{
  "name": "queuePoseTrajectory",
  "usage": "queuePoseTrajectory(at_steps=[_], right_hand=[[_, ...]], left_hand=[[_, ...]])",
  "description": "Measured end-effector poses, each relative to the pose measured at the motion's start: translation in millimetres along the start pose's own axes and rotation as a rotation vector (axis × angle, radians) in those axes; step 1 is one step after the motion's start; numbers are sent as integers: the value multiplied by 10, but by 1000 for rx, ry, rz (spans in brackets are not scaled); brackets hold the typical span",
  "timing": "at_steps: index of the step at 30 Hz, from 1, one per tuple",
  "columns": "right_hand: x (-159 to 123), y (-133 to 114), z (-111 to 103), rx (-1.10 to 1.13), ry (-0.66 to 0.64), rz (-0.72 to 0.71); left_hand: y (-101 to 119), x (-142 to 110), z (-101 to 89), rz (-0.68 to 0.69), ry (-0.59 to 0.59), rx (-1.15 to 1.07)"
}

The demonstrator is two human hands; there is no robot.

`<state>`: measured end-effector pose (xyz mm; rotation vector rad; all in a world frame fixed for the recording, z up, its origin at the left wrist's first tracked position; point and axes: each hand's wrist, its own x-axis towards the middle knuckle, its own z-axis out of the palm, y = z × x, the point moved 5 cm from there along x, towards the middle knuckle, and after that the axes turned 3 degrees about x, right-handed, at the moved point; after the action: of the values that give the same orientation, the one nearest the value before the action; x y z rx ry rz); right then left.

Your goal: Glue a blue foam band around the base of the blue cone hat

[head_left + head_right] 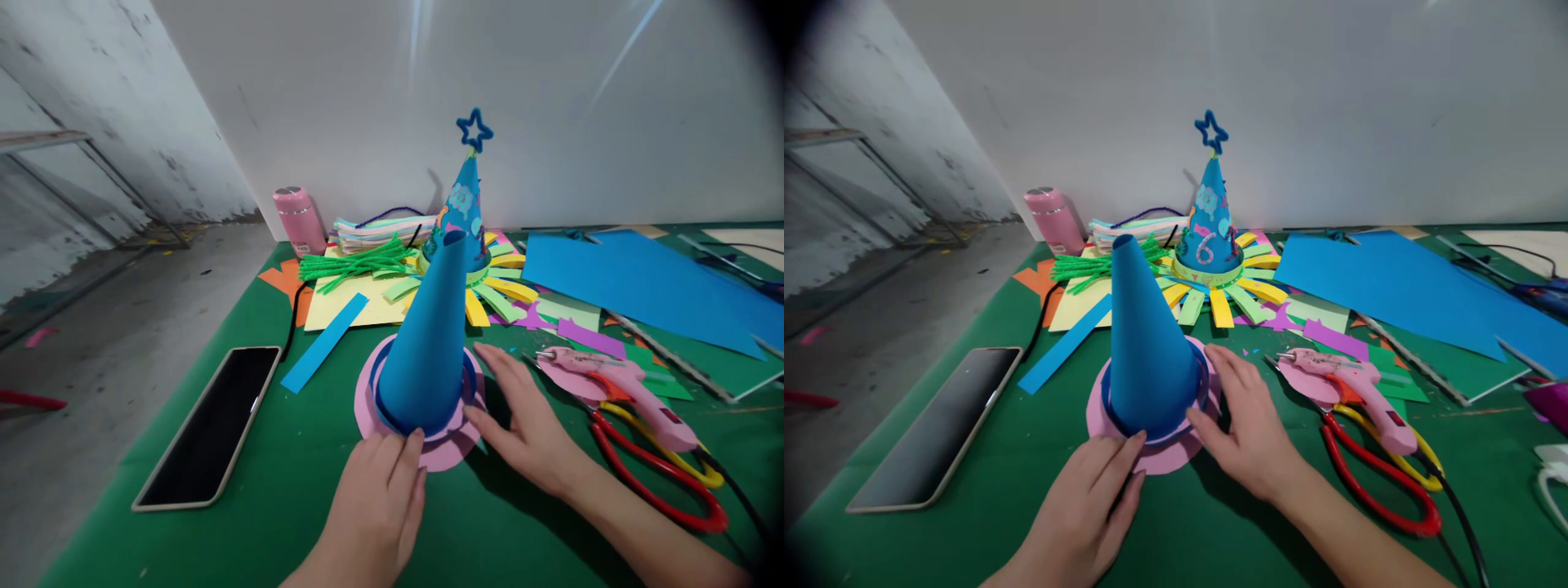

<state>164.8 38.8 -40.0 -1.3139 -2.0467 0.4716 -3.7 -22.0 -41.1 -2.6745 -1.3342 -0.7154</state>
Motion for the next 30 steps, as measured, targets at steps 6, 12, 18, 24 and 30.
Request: queuePoseTrajectory(at_steps=[6,12,18,24,30], right_hand=[[-14,-15,156,-56,-109,-7],[-64,7,214,-40,-128,-28],[-82,16,232,-59,-109,-33],[-24,11,229,-20,-160,-67],[131,62,193,13,-200,-96]], left_hand=[[-24,8,-1,24,17,7],[-36,-1,17,8,-6,-8],[-67,-36,-56,-31,25,-108],[-418,21,-282,-171,86,-5],[-492,-48,-195,-155,-105,-22]])
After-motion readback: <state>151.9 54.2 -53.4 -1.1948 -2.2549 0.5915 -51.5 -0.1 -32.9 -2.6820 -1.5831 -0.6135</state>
